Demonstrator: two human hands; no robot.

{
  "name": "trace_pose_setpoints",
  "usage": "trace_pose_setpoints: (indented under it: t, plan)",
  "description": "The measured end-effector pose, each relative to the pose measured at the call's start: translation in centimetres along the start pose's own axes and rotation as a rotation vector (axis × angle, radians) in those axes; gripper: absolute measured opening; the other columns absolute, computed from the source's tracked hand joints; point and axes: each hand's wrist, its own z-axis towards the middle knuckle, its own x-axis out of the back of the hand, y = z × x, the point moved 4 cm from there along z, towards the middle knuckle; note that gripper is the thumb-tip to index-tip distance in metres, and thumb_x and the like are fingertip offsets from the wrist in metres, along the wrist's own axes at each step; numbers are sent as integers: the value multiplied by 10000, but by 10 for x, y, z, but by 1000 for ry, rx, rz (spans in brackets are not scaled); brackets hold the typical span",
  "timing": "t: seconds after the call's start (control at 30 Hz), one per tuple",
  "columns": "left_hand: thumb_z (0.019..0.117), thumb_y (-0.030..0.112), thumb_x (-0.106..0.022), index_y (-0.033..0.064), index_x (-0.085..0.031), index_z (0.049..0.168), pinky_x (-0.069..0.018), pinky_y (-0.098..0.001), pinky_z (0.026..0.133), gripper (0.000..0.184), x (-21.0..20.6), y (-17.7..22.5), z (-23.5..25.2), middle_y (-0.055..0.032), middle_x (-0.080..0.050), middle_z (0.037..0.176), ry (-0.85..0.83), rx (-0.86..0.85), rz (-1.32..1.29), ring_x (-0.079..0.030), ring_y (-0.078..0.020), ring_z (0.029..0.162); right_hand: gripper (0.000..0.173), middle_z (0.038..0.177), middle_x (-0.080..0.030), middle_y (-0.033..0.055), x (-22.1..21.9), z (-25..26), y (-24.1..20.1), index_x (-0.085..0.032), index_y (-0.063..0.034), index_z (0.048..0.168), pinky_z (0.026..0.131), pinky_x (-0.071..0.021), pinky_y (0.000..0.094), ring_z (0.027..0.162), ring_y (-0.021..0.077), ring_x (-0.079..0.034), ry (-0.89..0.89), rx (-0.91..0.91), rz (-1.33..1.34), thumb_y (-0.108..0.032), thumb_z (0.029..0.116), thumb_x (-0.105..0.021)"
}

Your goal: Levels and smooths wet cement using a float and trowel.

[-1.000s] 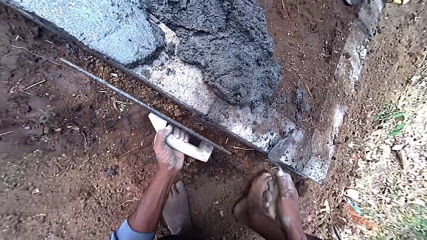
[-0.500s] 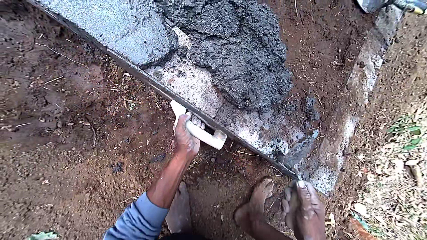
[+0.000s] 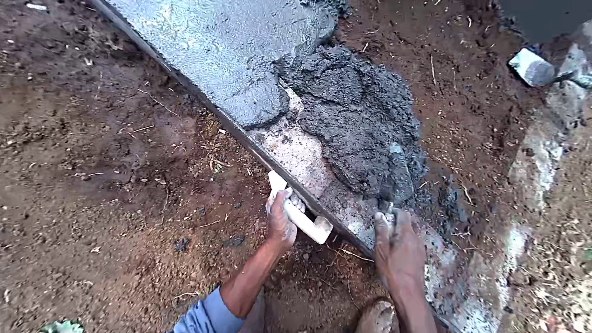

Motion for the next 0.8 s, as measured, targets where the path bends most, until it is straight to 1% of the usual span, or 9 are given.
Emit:
trace_pose_setpoints:
  t: [0.17, 0.23, 0.3, 0.37, 0.4, 0.47, 0.53, 0.63, 0.8]
  plan:
    - [1036, 111, -338, 98, -505, 845, -494, -256, 516, 255, 1, 2, 0, 7, -488, 574, 4, -3, 19, -508, -109, 484, 430, 1019, -718, 269, -13, 5, -33, -599, 80, 1314, 733, -575, 587, 873, 439, -732, 76, 182, -169, -249, 1061, -488]
    - [1036, 108, -332, 96, -508, 849, -498, -255, 518, 257, 1, 1, 1, 6, -491, 569, 7, -9, 14, -515, -110, 485, 442, 984, -720, 261, -4, 11, -29, -637, 57, 1263, 650, -566, 591, 810, 438, -734, 93, 258, -208, -300, 1061, -474]
    - [1036, 110, -333, 98, -509, 839, -501, -256, 522, 265, 1, 1, -1, 9, -492, 567, 10, -3, 18, -514, -107, 484, 467, 944, -716, 214, 13, 15, -9, -657, 35, 1245, 662, -552, 566, 790, 376, -715, 63, 223, -84, -334, 1065, -435]
    - [1028, 106, -346, 99, -512, 829, -502, -257, 519, 259, 0, 2, -1, 10, -490, 564, 15, 0, 15, -512, -107, 480, 363, 733, -591, 11, 24, 9, 18, -637, -45, 1152, 503, -483, 328, 560, 125, -564, -23, 84, 228, -295, 1053, -393]
    - [1031, 108, -346, 99, -510, 840, -504, -259, 519, 252, 0, 3, -1, 8, -488, 564, 9, -2, 17, -512, -108, 478, 305, 665, -562, -47, 24, 0, 27, -602, -72, 1107, 409, -473, 245, 460, 61, -522, -113, -24, 450, -251, 1062, -359]
    - [1032, 113, -340, 98, -511, 844, -503, -259, 517, 254, 0, 3, 0, 6, -488, 560, 5, -6, 17, -514, -108, 478, 308, 607, -560, -44, 13, -20, 34, -564, -94, 1049, 340, -472, 238, 378, 63, -487, -299, -207, 787, -255, 1110, -308]
    - [1030, 111, -343, 97, -510, 842, -503, -262, 519, 252, 2, 1, 0, 5, -487, 564, 5, -11, 18, -513, -110, 482, 326, 593, -534, -32, -5, -28, 27, -556, -100, 1035, 341, -469, 243, 369, 72, -469, -426, -292, 882, -290, 1126, -307]
    - [1024, 98, -348, 90, -506, 846, -498, -262, 520, 238, 2, 2, 1, 4, -485, 563, -2, -26, 15, -512, -113, 481, 311, 575, -488, -25, -24, -19, 3, -540, -98, 1020, 348, -467, 257, 371, 88, -455, -493, -254, 826, -281, 1127, -313]
    - [1017, 96, -374, 84, -504, 866, -492, -258, 516, 200, 0, 3, -2, 3, -483, 579, 11, -25, 18, -507, -112, 487, 308, 592, -471, -17, -24, 2, -29, -543, -130, 1042, 387, -475, 289, 402, 113, -475, -569, -134, 474, -349, 1118, -340]
